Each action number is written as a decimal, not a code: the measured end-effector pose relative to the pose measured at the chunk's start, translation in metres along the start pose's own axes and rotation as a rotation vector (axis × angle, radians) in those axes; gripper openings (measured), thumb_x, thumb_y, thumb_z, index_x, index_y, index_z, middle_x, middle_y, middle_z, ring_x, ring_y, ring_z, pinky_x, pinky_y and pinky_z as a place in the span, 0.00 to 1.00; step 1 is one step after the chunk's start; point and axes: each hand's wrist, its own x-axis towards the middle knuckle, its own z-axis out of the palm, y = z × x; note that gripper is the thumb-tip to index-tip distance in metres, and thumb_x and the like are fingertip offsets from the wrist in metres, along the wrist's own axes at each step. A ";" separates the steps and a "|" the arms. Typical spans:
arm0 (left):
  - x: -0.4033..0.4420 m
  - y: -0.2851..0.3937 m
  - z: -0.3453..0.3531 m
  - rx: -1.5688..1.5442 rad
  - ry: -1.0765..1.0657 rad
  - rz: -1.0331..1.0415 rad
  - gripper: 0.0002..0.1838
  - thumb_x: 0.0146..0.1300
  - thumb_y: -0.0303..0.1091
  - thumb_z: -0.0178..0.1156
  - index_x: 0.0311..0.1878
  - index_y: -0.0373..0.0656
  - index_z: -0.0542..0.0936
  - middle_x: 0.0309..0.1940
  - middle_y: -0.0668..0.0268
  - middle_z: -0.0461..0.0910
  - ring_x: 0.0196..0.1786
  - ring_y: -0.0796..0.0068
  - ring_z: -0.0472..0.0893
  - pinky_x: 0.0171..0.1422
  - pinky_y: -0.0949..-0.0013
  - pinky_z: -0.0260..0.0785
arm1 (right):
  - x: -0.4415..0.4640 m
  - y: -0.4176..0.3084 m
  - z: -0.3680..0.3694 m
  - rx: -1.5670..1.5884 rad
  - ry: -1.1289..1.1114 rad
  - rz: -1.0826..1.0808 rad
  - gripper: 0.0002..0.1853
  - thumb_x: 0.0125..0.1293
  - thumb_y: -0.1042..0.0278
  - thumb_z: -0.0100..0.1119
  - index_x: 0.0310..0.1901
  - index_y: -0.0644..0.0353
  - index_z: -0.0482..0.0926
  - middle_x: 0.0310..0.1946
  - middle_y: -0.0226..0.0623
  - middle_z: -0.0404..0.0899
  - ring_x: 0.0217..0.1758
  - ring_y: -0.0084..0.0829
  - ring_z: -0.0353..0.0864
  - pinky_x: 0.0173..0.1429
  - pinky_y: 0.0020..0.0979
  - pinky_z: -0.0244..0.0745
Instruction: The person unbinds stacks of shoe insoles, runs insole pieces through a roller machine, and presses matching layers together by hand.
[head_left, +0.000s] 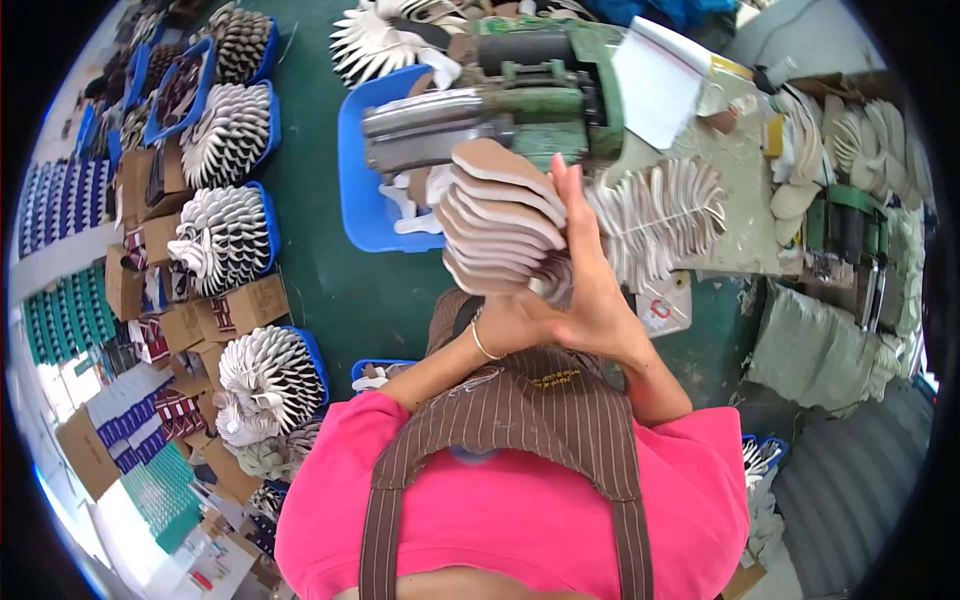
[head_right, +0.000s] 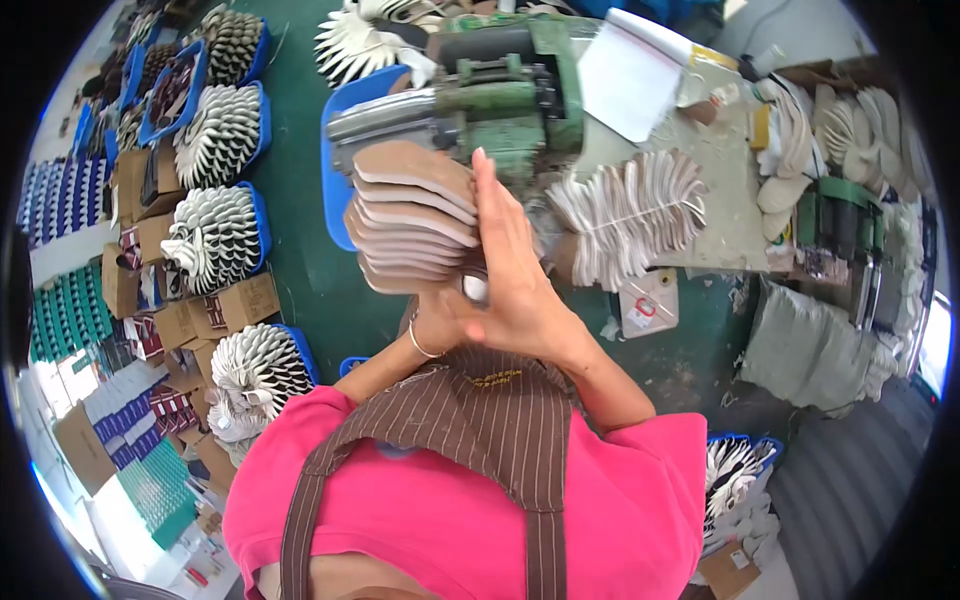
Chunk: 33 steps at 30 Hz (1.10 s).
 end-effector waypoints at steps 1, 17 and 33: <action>-0.003 0.005 -0.020 -0.018 0.087 -0.066 0.61 0.36 0.56 0.78 0.68 0.33 0.57 0.67 0.56 0.60 0.70 0.61 0.60 0.73 0.58 0.49 | 0.009 -0.008 0.010 -0.047 -0.074 -0.017 0.55 0.46 0.74 0.66 0.72 0.70 0.40 0.73 0.56 0.44 0.72 0.52 0.53 0.73 0.44 0.48; -0.013 0.016 -0.213 -0.197 0.347 -0.255 0.24 0.49 0.24 0.73 0.50 0.35 0.77 0.45 0.63 0.80 0.46 0.75 0.80 0.51 0.72 0.75 | 0.050 0.021 0.205 0.646 0.396 0.540 0.29 0.60 0.79 0.63 0.62 0.64 0.64 0.45 0.42 0.80 0.48 0.25 0.79 0.53 0.25 0.75; 0.002 0.000 -0.299 -0.769 0.183 -0.461 0.27 0.58 0.29 0.62 0.60 0.36 0.67 0.52 0.52 0.76 0.51 0.57 0.79 0.55 0.56 0.75 | 0.007 0.150 0.232 0.425 0.715 0.609 0.09 0.58 0.78 0.65 0.41 0.66 0.81 0.37 0.31 0.82 0.40 0.19 0.77 0.45 0.21 0.70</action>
